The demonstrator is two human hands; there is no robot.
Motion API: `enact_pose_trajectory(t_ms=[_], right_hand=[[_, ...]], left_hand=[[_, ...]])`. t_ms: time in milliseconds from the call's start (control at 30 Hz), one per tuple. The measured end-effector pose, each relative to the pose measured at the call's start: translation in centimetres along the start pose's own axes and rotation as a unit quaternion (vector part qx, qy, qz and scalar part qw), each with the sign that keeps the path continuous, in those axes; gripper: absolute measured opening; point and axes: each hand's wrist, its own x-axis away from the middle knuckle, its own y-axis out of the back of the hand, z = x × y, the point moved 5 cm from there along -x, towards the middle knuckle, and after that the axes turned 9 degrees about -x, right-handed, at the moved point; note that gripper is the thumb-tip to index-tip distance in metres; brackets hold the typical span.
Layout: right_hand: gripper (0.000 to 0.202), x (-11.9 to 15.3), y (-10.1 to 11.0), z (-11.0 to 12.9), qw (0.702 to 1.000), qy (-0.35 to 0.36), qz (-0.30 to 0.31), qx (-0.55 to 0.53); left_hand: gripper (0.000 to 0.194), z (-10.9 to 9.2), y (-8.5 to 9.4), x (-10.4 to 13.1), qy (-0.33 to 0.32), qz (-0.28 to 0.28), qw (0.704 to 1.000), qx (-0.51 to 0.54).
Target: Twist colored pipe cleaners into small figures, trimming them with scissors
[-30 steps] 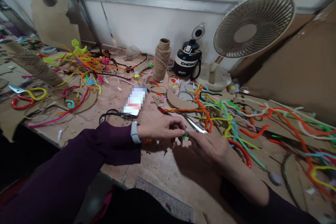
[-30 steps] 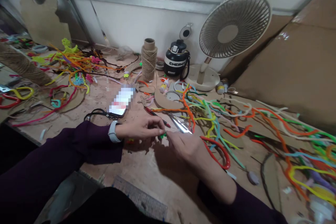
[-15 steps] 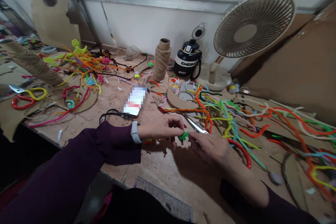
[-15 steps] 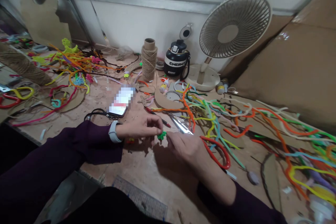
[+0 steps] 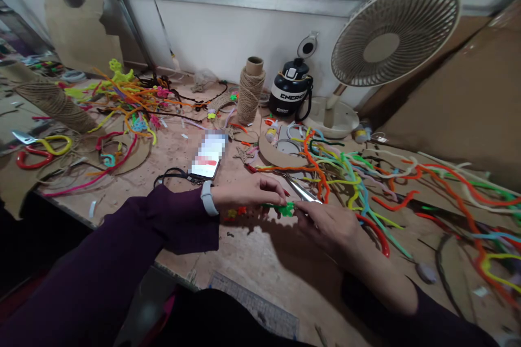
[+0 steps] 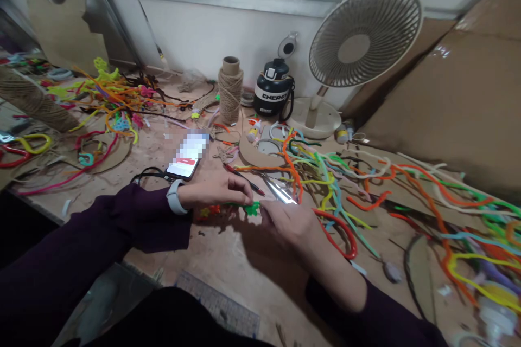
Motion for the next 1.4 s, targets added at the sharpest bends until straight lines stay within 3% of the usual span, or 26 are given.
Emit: enact_pose_trajectory(t_ms=[133, 500, 667, 767, 867, 933, 1000, 1100, 1167, 1300, 1400], right_hand=[[0.011, 0.0, 0.0, -0.2, 1.0, -0.008, -0.002, -0.002], [0.016, -0.2, 0.3, -1.0, 0.995, -0.046, -0.031, -0.08], [0.028, 0.0, 0.5, -1.0, 0.994, -0.023, -0.031, -0.101], [0.022, 0.0, 0.6, -0.8, 0.994, -0.005, -0.05, -0.097], [0.017, -0.2, 0.6, -0.9, 0.988, -0.05, -0.05, -0.135], [0.015, -0.2, 0.5, -1.2, 0.968, -0.133, -0.027, -0.209], [0.015, 0.0, 0.2, -1.5, 0.925, -0.225, 0.0, -0.305], [0.016, 0.3, 0.1, -1.8, 0.873, -0.291, 0.024, -0.391], [0.015, 0.1, 0.5, -1.9, 0.887, -0.276, 0.023, -0.37], [0.014, -0.5, 1.7, -1.7, 0.945, -0.178, 0.008, -0.275], [0.017, -0.8, 2.0, -1.3, 0.96, -0.136, 0.009, -0.245]], left_hand=[[0.012, -0.3, 0.1, 0.1, 0.008, 0.01, 1.0, -0.024], [0.024, 0.2, -0.4, -0.1, -0.009, 0.06, 0.993, 0.103], [0.029, 0.5, -0.5, -0.1, -0.006, 0.063, 0.992, 0.105], [0.028, 0.3, -0.5, -0.1, -0.017, 0.059, 0.992, 0.112], [0.027, 0.1, -0.4, 0.0, -0.038, 0.051, 0.992, 0.111], [0.028, 0.0, -0.5, 0.1, -0.057, 0.047, 0.992, 0.099], [0.028, -0.3, -0.5, 0.3, -0.083, 0.044, 0.993, 0.068], [0.027, -1.1, -0.4, 0.7, -0.124, 0.032, 0.992, 0.005], [0.028, -1.5, -0.4, 1.0, -0.131, 0.03, 0.991, -0.022], [0.027, -1.3, -0.7, 1.1, -0.124, 0.048, 0.991, -0.03], [0.025, -0.8, -1.2, 0.9, -0.114, 0.055, 0.991, -0.042]])
